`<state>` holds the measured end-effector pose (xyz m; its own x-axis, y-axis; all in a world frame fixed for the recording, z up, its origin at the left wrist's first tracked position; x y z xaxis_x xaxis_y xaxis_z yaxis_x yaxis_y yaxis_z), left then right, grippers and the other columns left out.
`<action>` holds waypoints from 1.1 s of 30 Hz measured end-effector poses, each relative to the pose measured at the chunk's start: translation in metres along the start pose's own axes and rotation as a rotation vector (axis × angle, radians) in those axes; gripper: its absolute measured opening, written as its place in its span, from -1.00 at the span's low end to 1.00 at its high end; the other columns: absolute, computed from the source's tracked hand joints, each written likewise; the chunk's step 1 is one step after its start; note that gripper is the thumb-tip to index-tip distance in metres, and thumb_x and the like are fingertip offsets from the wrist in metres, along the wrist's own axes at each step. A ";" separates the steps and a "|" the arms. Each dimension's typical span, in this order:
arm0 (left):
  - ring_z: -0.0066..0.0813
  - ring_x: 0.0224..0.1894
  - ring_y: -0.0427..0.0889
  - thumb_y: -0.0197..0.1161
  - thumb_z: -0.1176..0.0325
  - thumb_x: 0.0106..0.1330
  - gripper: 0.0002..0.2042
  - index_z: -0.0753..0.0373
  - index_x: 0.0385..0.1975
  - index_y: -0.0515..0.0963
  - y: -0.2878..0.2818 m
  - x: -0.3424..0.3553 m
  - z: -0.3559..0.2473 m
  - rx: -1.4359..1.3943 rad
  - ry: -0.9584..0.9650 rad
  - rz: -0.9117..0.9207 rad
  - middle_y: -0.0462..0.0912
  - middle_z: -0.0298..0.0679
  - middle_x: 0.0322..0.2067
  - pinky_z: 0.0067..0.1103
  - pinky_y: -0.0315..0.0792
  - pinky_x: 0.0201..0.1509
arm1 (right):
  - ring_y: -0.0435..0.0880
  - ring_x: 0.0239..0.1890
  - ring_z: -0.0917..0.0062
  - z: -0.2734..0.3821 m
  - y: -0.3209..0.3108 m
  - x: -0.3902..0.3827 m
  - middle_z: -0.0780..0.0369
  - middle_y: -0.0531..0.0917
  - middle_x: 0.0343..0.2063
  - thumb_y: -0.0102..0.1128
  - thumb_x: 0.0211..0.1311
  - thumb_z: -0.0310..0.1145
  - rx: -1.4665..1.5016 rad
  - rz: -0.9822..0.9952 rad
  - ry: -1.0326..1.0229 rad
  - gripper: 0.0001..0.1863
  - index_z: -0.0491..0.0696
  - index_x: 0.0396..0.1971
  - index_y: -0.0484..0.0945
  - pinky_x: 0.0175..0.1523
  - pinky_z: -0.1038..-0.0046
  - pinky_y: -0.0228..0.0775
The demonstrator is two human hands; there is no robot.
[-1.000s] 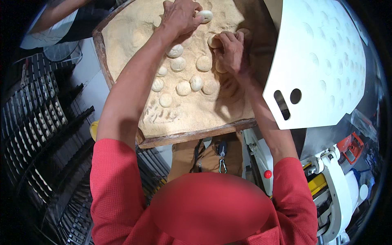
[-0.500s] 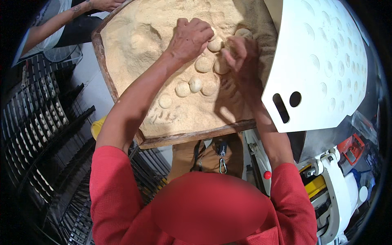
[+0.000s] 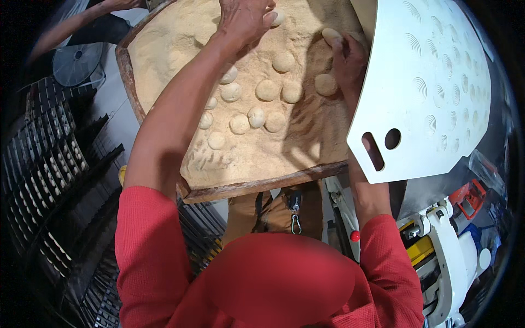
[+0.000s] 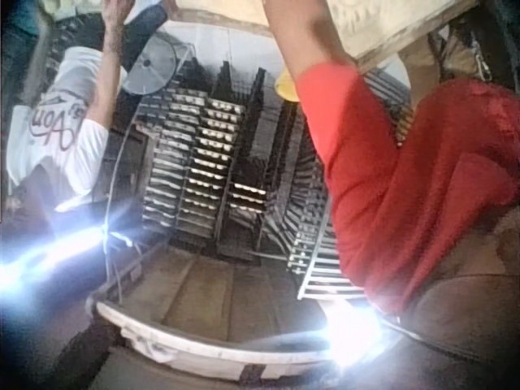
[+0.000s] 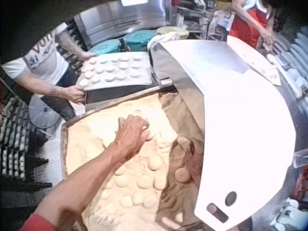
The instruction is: The person prepares dough balls by placing them into a dough divider and rounder machine, coating them in flour on a wooden board, and then loading them onto a tray.
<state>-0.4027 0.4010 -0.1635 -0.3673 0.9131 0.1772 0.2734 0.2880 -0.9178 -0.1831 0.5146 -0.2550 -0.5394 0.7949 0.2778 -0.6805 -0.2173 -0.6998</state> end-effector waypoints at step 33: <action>-0.20 -0.03 0.65 0.32 0.31 0.33 -0.72 0.25 -0.01 0.64 -0.072 -0.191 0.095 -0.141 -0.366 -0.239 0.67 -0.10 -0.09 -0.41 0.49 0.08 | 0.52 -0.16 0.29 0.224 0.075 -0.082 0.18 0.66 -0.19 0.43 0.11 -0.28 0.192 0.289 -0.355 -0.57 -0.01 0.00 0.62 0.00 0.22 0.28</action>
<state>-0.4371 0.1787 -0.1649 -0.7176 0.6617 0.2173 0.2521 0.5376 -0.8047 -0.3009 0.3065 -0.1831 -0.8325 0.4517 0.3209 -0.5393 -0.5275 -0.6565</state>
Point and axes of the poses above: each hand's wrist, its own x-axis towards the middle knuckle, its own y-axis out of the palm, z = x × y, the point moved 9 cm from there along x, towards the middle knuckle
